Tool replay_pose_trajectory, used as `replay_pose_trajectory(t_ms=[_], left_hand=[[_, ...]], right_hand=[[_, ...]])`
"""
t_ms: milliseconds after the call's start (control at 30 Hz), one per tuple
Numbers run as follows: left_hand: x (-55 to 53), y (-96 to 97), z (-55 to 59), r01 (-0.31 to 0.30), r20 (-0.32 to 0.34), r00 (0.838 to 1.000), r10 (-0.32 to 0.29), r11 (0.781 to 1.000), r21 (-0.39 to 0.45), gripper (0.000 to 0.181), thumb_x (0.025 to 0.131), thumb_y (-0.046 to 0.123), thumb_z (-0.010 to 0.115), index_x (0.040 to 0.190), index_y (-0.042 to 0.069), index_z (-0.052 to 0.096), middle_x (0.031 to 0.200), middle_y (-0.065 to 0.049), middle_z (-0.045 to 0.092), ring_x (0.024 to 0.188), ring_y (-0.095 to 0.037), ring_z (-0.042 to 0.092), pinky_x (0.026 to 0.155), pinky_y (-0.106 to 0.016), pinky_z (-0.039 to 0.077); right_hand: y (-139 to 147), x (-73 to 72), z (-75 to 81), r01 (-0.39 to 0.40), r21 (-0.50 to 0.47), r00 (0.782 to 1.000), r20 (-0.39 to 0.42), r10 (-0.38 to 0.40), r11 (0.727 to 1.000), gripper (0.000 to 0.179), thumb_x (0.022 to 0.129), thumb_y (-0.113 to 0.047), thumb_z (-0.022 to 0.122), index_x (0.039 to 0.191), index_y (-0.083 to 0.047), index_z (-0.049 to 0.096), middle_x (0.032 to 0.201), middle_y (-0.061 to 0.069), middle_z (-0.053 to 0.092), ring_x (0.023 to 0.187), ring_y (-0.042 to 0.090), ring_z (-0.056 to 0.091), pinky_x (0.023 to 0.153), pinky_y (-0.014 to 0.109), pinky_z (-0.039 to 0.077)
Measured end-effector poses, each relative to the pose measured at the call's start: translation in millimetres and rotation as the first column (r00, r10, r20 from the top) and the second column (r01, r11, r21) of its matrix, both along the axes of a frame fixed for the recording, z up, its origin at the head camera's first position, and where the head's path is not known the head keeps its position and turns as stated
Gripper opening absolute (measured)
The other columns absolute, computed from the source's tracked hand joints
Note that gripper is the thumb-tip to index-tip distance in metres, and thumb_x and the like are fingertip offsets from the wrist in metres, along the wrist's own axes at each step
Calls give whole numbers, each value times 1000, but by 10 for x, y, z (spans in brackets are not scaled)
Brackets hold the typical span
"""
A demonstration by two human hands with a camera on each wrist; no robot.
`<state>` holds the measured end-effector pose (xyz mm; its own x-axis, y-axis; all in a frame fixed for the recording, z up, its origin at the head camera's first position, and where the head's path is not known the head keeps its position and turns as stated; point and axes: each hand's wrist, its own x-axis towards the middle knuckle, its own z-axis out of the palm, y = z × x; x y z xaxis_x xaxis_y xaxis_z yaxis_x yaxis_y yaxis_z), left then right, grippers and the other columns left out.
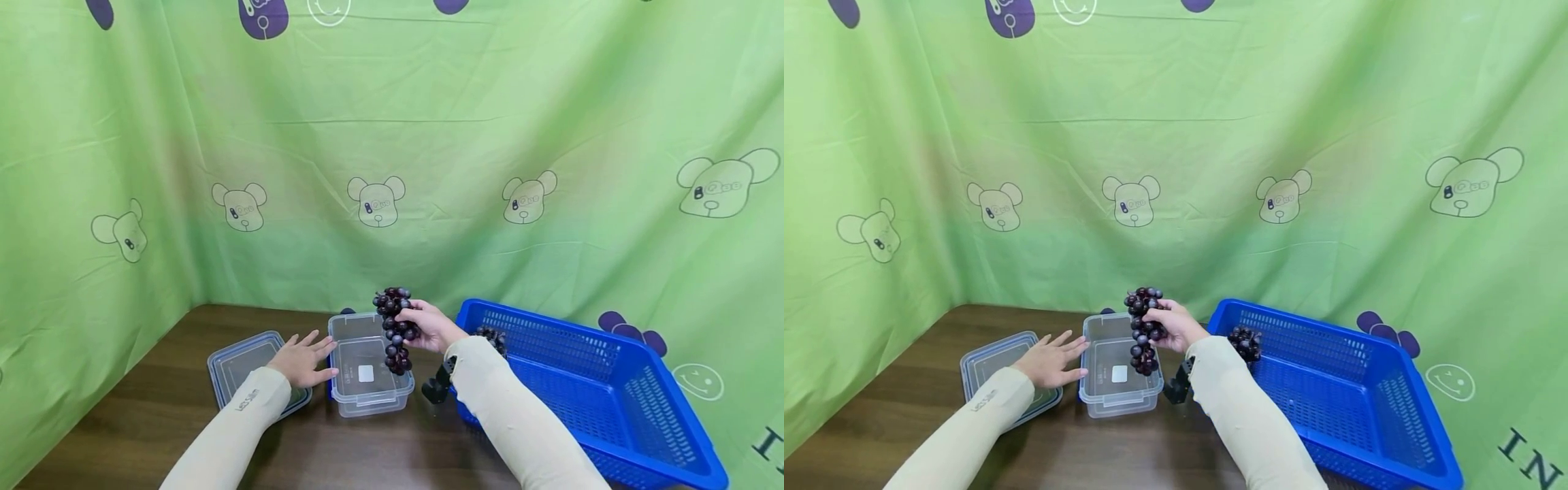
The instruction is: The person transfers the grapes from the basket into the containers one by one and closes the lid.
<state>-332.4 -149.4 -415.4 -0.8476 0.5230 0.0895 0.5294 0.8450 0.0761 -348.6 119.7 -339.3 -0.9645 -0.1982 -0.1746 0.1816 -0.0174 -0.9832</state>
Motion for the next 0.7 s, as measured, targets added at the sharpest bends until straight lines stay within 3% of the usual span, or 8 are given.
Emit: replay_pose_trajectory(t_ms=[167,267,467,700], left_hand=[[42,-17,11,49,-31,998,-48,998,36,65,97,51,40,143,4,44,147,-14,42,139,-40,27,107,-63,22],[57,-5,31,38,-26,999,-38,999,24,63,98,47,42,143,3,44,148,-14,41,139,-40,28,107,-63,22],[40,16,26,1,8,1000,-1,1000,-19,61,98,44,44,144,4,42,150,-11,38,139,-39,28,107,-62,23],[10,17,-46,0,7,1000,0,1000,10,62,97,45,44,145,5,41,151,-11,37,139,-40,28,107,-62,22]], right_hand=[[-142,4,-38,39,51,999,-21,-38,998,60,82,1,58,138,-5,37,118,20,48,71,21,55,46,18,46],[-197,7,-58,53,64,998,-29,-51,997,61,81,2,59,139,-4,38,125,24,46,75,25,56,46,19,46],[-263,27,-118,69,90,997,-48,-65,994,61,81,2,60,139,-3,40,131,27,44,79,28,57,48,22,48],[-342,20,-268,62,104,997,-51,-57,993,63,80,1,61,139,-1,41,131,28,43,73,26,58,47,24,49]])
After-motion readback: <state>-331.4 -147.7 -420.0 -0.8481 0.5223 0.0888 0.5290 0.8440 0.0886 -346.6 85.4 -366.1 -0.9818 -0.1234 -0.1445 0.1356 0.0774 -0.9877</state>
